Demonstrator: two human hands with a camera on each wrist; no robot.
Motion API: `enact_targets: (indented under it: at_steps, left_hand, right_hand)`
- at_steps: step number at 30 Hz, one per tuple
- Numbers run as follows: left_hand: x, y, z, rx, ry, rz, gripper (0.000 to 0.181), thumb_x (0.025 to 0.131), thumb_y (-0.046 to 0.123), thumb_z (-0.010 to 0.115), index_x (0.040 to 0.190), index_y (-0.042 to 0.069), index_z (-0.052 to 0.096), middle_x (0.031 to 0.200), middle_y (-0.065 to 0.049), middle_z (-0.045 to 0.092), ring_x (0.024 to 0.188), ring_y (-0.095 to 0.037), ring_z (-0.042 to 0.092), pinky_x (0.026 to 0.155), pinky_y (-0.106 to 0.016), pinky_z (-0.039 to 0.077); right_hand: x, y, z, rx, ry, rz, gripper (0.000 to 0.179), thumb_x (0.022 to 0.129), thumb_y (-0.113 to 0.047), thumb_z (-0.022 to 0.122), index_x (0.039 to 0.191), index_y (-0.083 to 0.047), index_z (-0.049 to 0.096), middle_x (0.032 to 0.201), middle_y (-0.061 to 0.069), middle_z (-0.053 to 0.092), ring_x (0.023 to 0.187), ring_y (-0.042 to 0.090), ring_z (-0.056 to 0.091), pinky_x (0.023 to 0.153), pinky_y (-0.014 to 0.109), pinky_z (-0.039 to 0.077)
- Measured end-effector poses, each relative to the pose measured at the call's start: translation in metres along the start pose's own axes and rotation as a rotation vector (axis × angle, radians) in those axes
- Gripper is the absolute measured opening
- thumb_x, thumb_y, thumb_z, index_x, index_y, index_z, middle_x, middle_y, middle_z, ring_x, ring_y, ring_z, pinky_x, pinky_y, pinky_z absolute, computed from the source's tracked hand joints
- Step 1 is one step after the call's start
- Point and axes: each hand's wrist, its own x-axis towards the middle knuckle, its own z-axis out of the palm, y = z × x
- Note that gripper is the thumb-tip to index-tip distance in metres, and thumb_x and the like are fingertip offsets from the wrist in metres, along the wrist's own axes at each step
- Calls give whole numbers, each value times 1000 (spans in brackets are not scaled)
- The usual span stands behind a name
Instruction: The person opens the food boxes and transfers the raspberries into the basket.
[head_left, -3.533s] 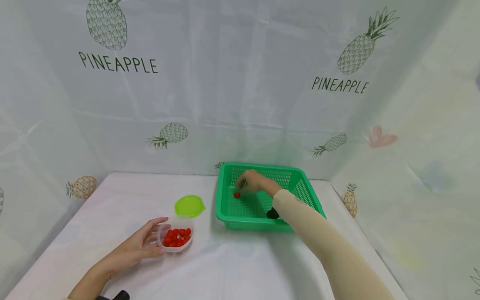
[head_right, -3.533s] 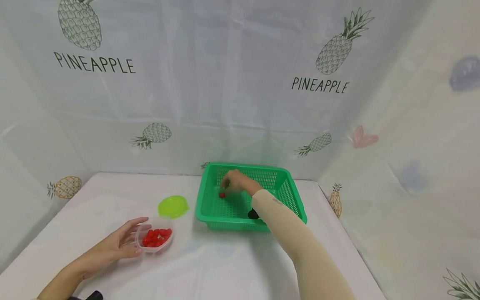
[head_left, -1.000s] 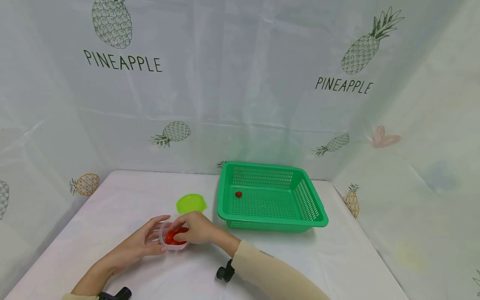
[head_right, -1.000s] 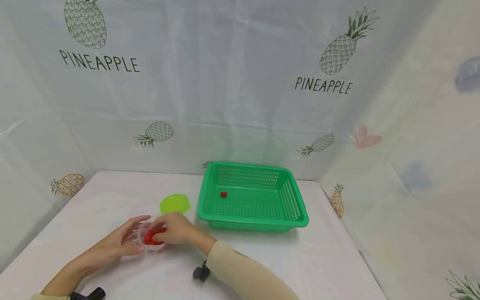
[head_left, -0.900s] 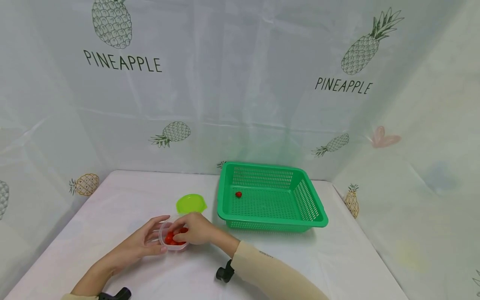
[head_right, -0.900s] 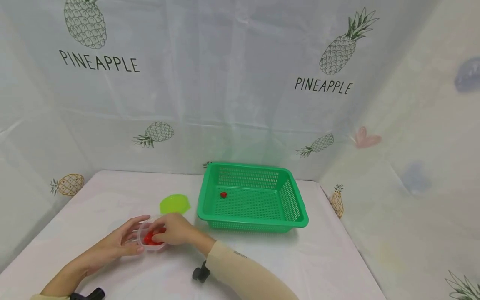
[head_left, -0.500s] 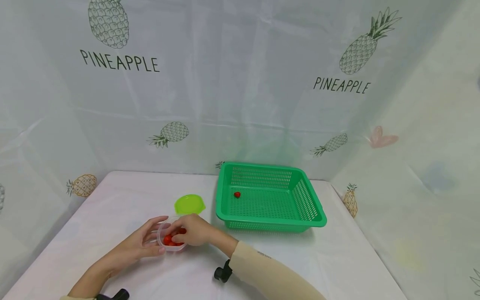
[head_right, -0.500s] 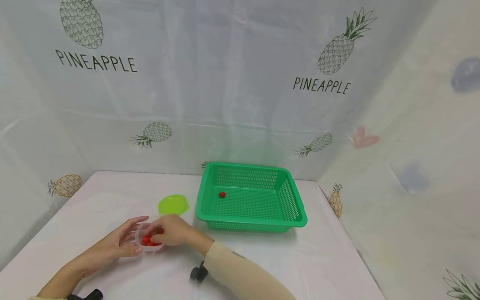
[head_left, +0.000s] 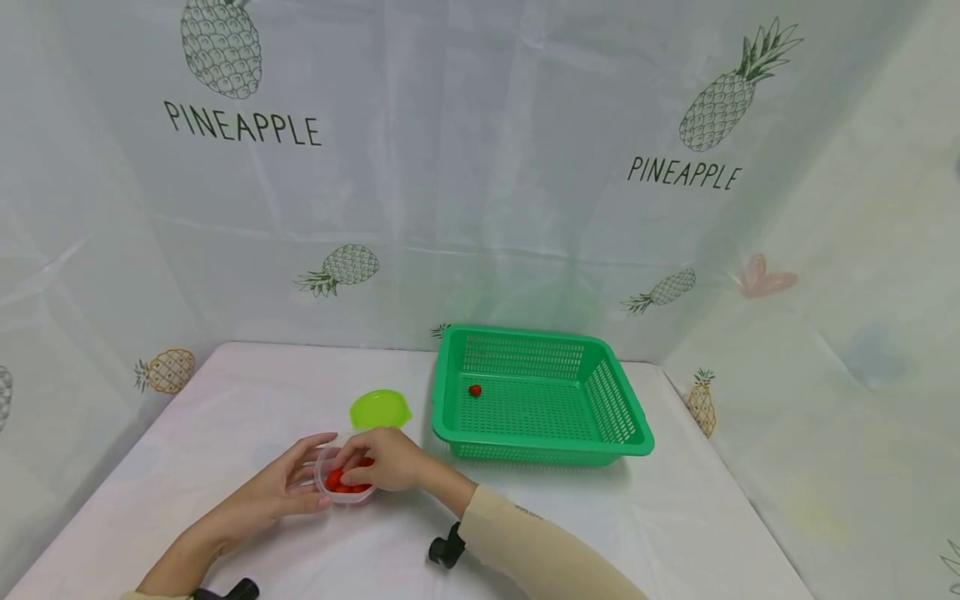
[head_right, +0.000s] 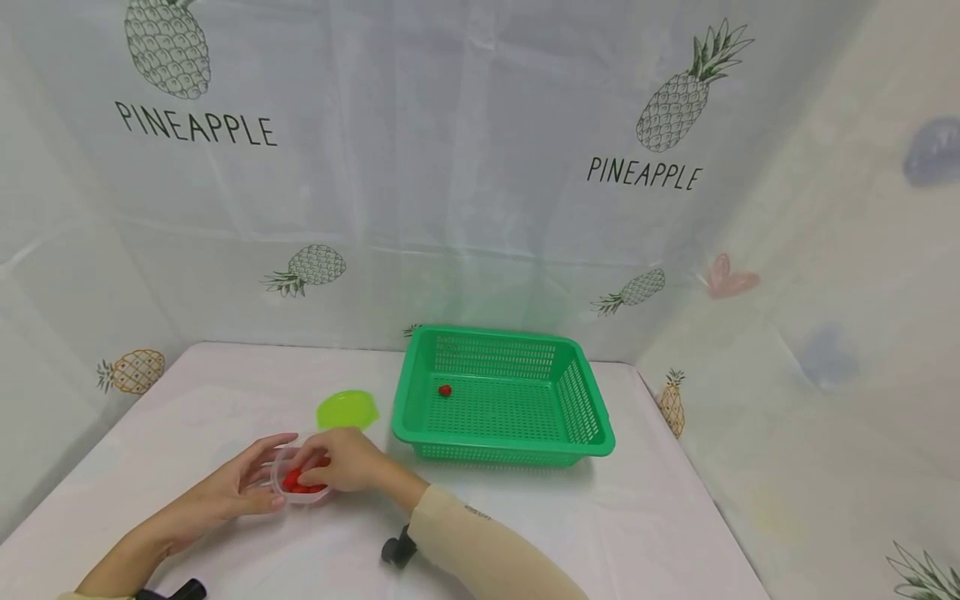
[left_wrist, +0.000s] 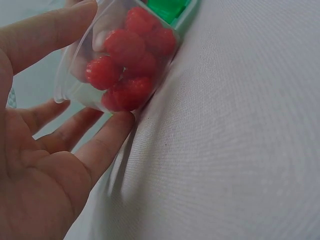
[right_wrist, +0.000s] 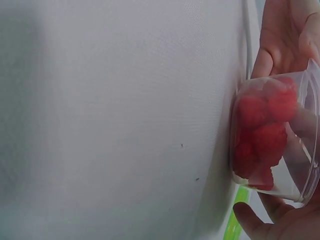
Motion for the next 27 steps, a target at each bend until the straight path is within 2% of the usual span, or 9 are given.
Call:
enact_targets:
  at_steps: [11,19,27]
  left_hand:
    - [-1,0,0,-4,-24,29,90,98,16,75,168,15,18,165,-25,28,151,-50,34,99,-20,51]
    - [-1,-2,1,-9,-20,29,90,99,16,76,168,14,18,165,-25,29,150,-49,36,99,-19,51]
    - [0,0,1,-5,-4,8,91,98,17,77,168,15,19,165,-25,29,149,-49,38,99,-21,53]
  right_hand:
    - [1,-2,3,-16,18,59,19,98,-19,79,117,-21,82,97,-15,77,88,-8,56,74,11,48]
    - [-1,-2,5,-55,62,49,16,98,-21,80,113,-21,84,98,-16,78,85,-8,54,72,11,47]
    - [-9,-8,-14,-75,108,59,17,98,-19,79,114,-18,83,99,-14,78,85,-6,54,71,12,47]
